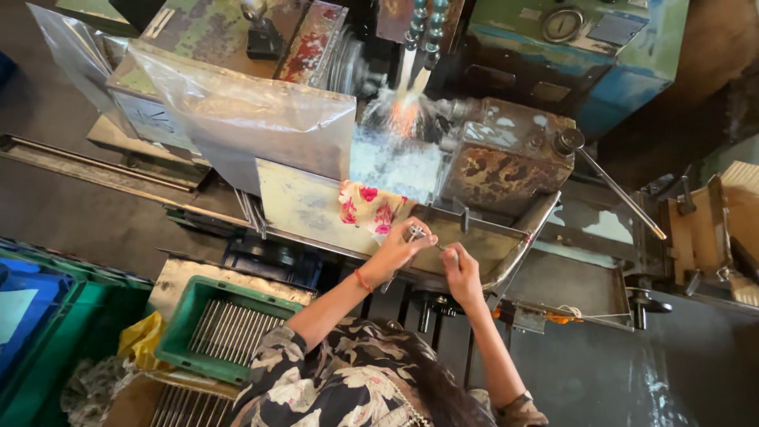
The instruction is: The person repeatedly picks up metal rods from a green crate, presses each rod against a rotating grinding wheel while coolant sprays, and then places the finished rod into a cardboard box. The cycle continues with multiple rods throughout the clip.
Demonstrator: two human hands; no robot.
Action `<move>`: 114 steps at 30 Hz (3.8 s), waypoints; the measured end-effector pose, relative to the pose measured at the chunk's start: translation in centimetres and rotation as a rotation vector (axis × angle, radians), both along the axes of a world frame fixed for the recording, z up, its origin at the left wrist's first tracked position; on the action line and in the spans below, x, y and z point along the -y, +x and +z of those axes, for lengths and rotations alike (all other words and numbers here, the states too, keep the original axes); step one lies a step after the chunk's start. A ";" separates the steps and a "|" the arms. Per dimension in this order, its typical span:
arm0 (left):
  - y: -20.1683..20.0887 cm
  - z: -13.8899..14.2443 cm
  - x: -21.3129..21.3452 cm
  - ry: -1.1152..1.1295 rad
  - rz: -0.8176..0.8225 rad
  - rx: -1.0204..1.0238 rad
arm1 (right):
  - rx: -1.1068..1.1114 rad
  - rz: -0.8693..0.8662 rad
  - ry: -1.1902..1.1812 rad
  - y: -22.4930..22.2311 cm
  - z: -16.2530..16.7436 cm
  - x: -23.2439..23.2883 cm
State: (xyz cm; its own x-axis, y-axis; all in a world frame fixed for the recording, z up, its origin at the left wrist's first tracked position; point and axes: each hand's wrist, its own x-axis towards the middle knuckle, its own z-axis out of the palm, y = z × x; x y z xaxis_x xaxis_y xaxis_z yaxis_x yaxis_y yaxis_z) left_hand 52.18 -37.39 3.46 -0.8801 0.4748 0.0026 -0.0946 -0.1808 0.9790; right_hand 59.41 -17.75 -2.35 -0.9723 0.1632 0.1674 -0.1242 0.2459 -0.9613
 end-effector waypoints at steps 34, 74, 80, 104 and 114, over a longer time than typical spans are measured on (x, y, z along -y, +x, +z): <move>2.7 4.0 -1.8 0.388 -0.143 0.227 | -0.219 0.797 0.270 -0.5 14.0 -3.0; -18.0 3.8 -1.8 0.685 0.098 0.660 | -0.083 -0.287 -0.572 -13.0 7.5 -8.8; -18.3 4.1 -1.4 0.655 0.135 0.686 | -0.087 -0.318 -0.559 -13.2 8.1 -7.9; -19.8 2.0 -1.6 0.648 0.132 0.662 | -0.071 -0.367 -0.448 -14.1 6.2 -8.1; -24.6 1.9 -5.3 0.548 0.089 0.769 | -0.042 -0.483 0.627 -13.7 7.4 -23.0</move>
State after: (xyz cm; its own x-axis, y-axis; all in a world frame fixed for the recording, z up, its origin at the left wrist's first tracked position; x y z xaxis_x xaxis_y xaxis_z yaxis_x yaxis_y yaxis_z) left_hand 27.60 -32.06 5.36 -0.7665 0.5101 -0.3903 -0.6417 -0.6343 0.4312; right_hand 45.67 5.28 5.07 -0.8087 0.4286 0.4028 0.1012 0.7760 -0.6226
